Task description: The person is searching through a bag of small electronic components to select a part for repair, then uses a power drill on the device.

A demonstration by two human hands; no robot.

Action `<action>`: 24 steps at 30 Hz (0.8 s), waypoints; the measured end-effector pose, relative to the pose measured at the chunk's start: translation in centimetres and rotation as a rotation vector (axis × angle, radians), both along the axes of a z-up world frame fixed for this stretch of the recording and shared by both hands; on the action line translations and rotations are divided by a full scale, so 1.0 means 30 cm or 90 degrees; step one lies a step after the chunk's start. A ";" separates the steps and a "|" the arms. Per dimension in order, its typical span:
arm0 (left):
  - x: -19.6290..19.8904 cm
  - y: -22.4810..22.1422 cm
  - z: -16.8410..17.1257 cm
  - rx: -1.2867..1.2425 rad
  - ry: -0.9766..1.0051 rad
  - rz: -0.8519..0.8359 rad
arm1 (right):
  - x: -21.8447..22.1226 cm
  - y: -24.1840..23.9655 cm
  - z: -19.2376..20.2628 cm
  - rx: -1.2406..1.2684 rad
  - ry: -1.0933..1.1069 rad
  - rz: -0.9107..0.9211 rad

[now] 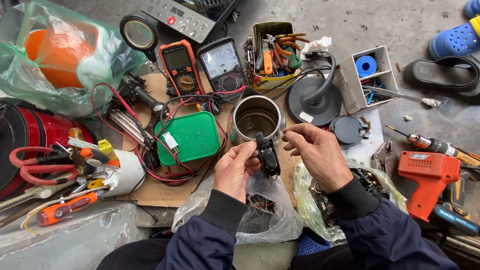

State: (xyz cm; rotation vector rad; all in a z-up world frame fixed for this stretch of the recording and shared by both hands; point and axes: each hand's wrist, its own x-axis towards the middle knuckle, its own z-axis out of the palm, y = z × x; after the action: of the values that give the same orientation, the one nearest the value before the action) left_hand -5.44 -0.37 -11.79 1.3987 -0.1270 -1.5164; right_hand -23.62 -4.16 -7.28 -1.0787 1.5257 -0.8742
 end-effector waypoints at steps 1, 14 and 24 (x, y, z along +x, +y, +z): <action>0.000 0.000 0.002 0.001 0.000 0.001 | 0.004 0.000 0.004 0.001 0.000 0.001; -0.009 0.002 -0.017 0.001 -0.034 -0.009 | 0.014 -0.005 0.006 -0.006 0.005 0.008; -0.012 0.000 -0.019 -0.016 -0.059 -0.006 | 0.014 -0.001 -0.007 -0.041 -0.002 0.007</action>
State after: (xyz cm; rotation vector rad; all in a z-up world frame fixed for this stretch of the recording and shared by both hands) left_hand -5.80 -0.39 -12.36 1.4499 -0.2092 -1.4527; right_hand -23.19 -4.18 -7.49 -1.1307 1.4955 -0.9224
